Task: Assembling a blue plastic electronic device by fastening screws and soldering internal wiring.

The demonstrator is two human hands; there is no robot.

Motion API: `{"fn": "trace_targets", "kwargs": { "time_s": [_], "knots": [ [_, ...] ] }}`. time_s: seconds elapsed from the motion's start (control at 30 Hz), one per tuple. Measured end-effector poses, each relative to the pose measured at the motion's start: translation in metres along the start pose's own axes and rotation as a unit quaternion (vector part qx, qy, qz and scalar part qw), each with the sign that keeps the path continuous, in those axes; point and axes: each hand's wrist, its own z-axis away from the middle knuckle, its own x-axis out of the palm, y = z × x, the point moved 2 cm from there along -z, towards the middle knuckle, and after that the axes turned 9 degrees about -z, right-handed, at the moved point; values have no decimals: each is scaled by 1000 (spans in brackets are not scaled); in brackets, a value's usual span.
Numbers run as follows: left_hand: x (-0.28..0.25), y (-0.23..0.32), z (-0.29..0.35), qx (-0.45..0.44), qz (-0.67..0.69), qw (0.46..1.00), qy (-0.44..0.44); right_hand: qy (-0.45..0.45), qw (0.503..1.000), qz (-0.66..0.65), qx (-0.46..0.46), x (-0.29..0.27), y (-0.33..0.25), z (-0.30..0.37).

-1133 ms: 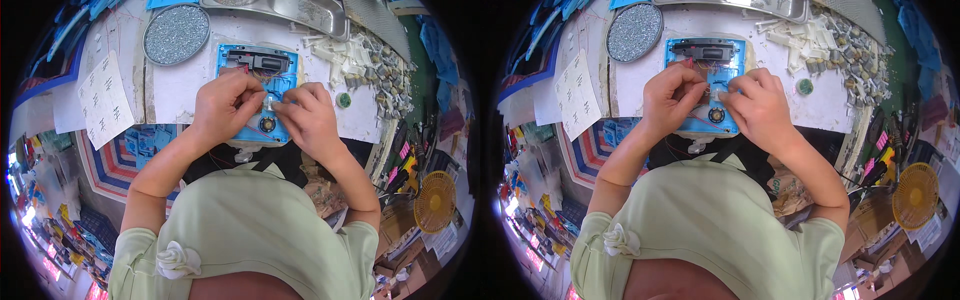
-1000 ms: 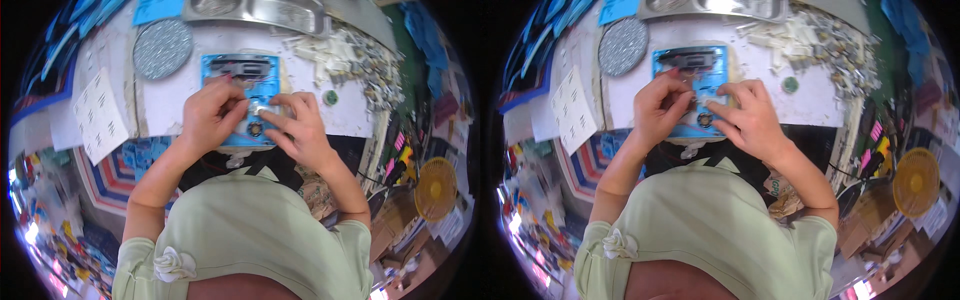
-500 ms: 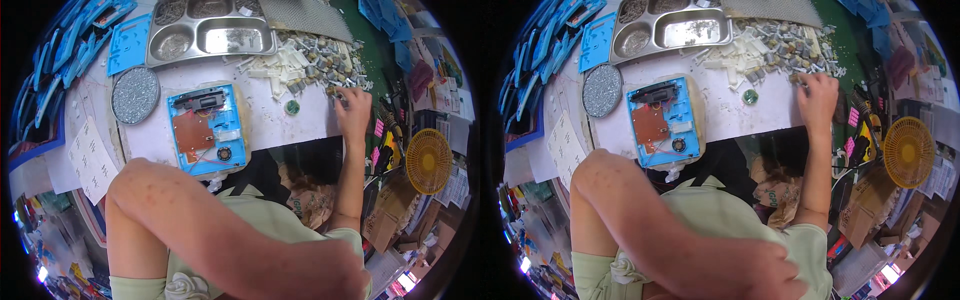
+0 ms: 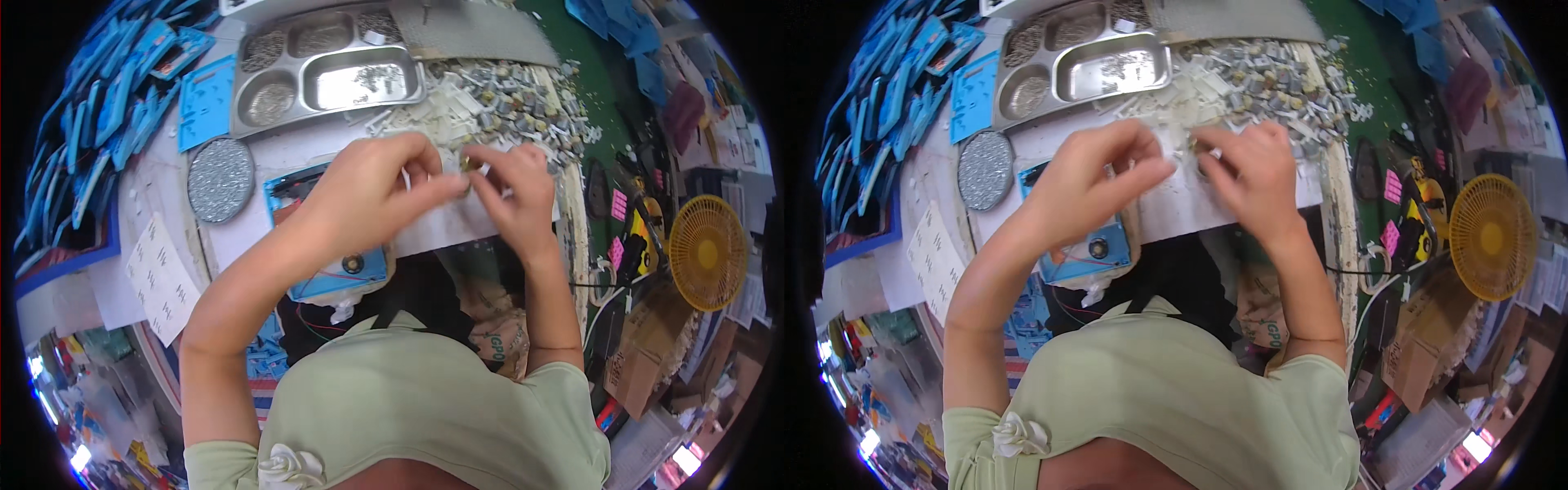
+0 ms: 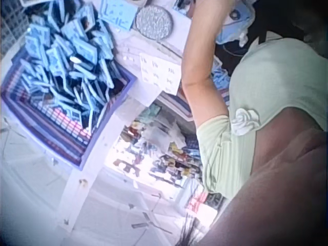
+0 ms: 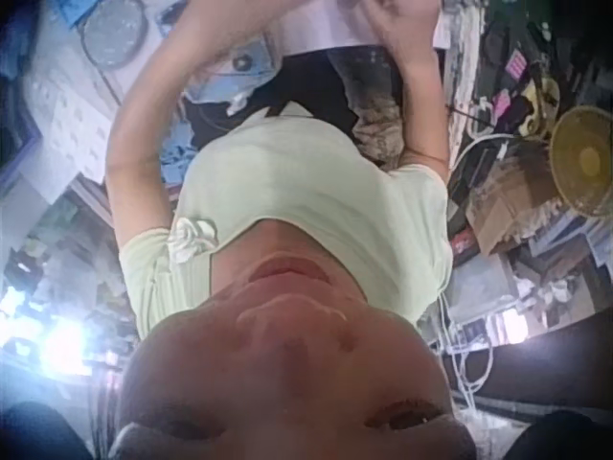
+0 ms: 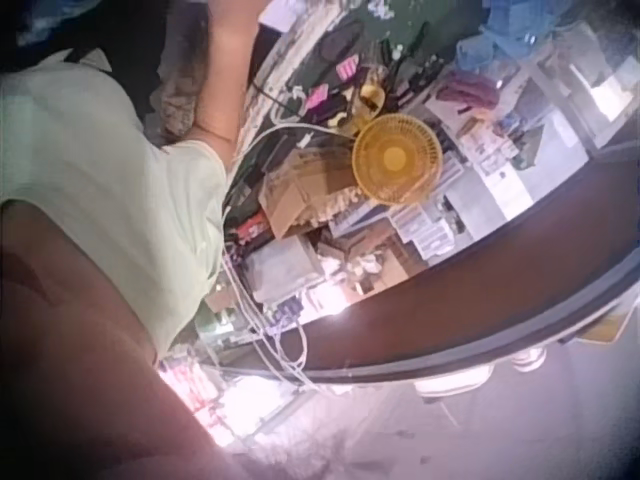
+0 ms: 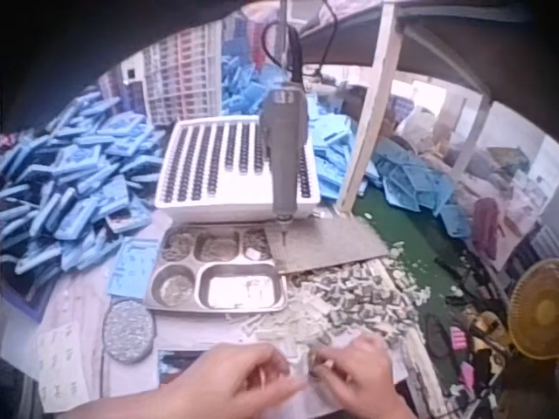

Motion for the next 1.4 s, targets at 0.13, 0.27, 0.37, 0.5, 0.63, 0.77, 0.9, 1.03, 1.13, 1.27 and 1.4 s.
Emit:
{"fn": "trace_targets", "kwargs": {
  "time_s": [0.13, 0.27, 0.37, 0.5, 0.63, 0.77, 0.9, 1.03, 1.13, 1.27, 1.4],
  "knots": [
    [8, -36, -13, -14, 69, 993, -91, 5, 996, -77, -45, 5, -24, -1],
    [7, -21, -7, 17, 96, 991, -87, 45, 981, -188, 17, 10, -29, 7],
    [11, -6, -12, 99, -11, 995, -19, 59, 917, -377, 116, 13, -17, 20],
    [19, -6, -36, 171, -37, 985, 3, 60, 797, -546, 250, 16, -4, 33],
    [-3, -48, -124, 33, -155, 982, 104, 95, 738, -614, 264, 27, 29, 41],
    [-1, -84, -174, -41, -317, 934, 161, 109, 671, -674, 290, 27, 36, 50],
    [6, -75, -181, -46, -369, 914, 160, 125, 621, -710, 308, 11, 35, 60],
    [10, -77, -190, -13, -363, 918, 159, 118, 623, -703, 322, 10, 45, 75],
    [9, -76, -187, -9, -352, 920, 171, 115, 625, -700, 326, 13, 50, 79],
    [6, -76, -193, 1, -357, 925, 132, 113, 628, -711, 295, 7, 45, 73],
    [9, -78, -195, -4, -339, 930, 142, 116, 631, -710, 291, 1, 36, 72]
  ]
}}
